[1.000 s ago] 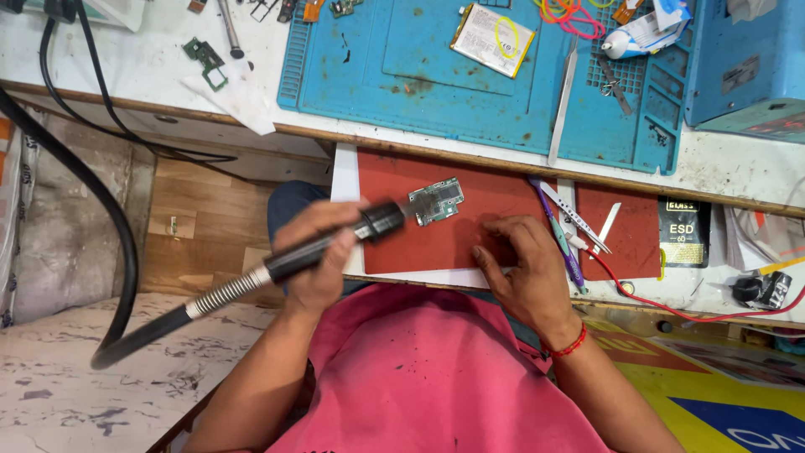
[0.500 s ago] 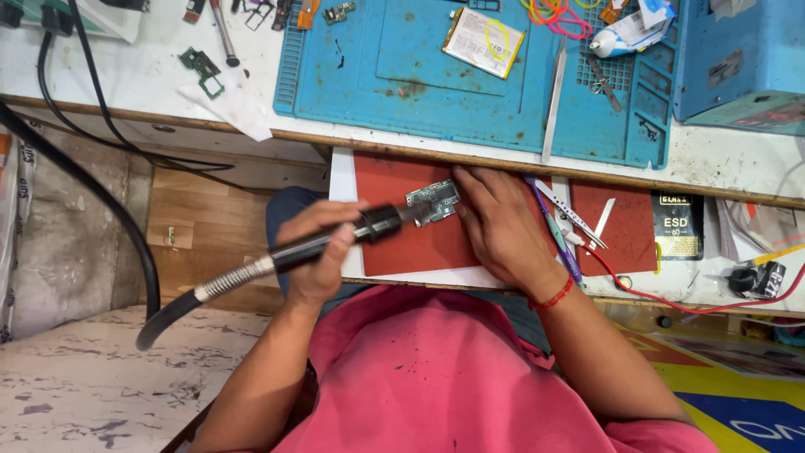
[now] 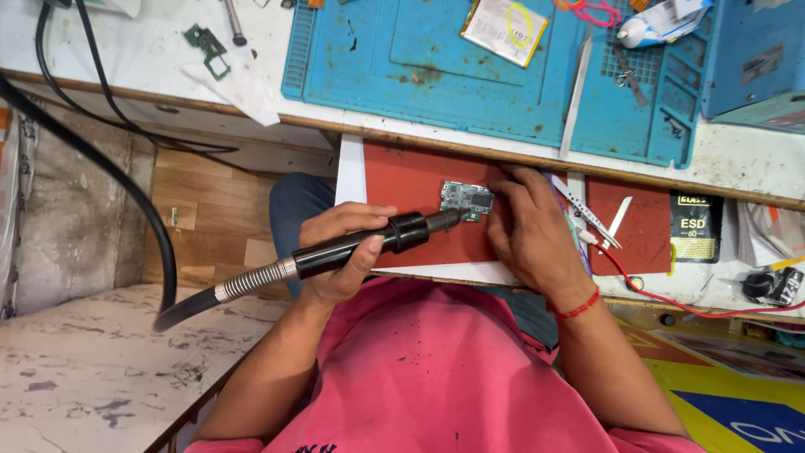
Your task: The person cleans a small circuit board with a brush and then uses a hot air gun to apply heat to specific areas of the board. The work is performed on a cluttered workbench with various tools and electronic parts visible.
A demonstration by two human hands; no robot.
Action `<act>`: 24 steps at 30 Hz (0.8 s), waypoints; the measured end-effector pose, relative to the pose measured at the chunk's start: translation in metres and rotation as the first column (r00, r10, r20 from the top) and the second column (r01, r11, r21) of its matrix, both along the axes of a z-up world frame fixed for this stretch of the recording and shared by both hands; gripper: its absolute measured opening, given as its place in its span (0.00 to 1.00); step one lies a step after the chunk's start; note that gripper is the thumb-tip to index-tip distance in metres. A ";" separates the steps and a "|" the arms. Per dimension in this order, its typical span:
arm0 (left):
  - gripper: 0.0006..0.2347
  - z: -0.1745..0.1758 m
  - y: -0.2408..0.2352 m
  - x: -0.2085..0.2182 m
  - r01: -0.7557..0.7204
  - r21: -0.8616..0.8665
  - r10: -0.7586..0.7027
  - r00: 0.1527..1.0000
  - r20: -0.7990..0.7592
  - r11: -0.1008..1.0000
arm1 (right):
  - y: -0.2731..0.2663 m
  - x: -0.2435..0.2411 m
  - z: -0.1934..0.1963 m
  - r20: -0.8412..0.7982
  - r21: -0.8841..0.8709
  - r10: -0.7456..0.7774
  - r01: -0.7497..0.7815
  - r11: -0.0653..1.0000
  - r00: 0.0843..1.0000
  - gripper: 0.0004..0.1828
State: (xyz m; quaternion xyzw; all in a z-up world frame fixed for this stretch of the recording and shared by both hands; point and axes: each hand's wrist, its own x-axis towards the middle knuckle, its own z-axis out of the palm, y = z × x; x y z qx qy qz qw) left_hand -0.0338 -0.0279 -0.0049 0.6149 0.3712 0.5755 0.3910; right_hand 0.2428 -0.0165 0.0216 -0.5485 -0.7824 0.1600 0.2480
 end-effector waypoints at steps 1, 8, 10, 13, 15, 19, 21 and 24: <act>0.11 -0.001 -0.002 0.000 0.017 0.002 -0.017 1.000 -0.018 1.000 | -0.003 0.003 0.000 -0.008 -0.012 0.017 -0.017 1.000 1.000 0.19; 0.11 -0.002 0.003 0.001 0.069 -0.009 -0.069 0.997 -0.042 0.998 | -0.001 0.010 -0.001 -0.032 -0.058 0.058 -0.060 0.996 0.998 0.21; 0.11 -0.003 0.004 0.002 -0.022 0.000 0.022 0.999 -0.025 1.000 | -0.001 0.009 0.001 -0.030 -0.053 0.079 -0.081 0.995 0.996 0.23; 0.11 -0.002 0.002 0.002 0.164 0.019 -0.163 0.986 -0.036 0.986 | 0.002 0.008 0.004 -0.012 -0.047 0.099 -0.099 0.994 0.995 0.24; 0.10 -0.001 0.001 0.000 0.060 -0.002 -0.061 0.998 -0.033 0.998 | 0.002 0.007 0.005 0.003 -0.049 0.103 -0.102 0.994 0.995 0.24; 0.11 -0.001 -0.002 0.002 0.141 0.040 -0.140 0.989 -0.044 0.989 | 0.002 0.007 0.003 0.055 -0.031 0.110 -0.108 0.994 0.992 0.25; 0.11 -0.002 -0.004 0.003 0.015 -0.012 -0.016 1.000 -0.020 1.000 | 0.001 0.007 0.002 0.057 -0.032 0.113 -0.111 0.993 0.992 0.25; 0.11 -0.003 -0.004 0.003 0.042 0.013 -0.042 0.998 -0.045 0.999 | 0.001 0.007 0.002 -0.009 -0.053 0.093 -0.093 0.994 0.996 0.26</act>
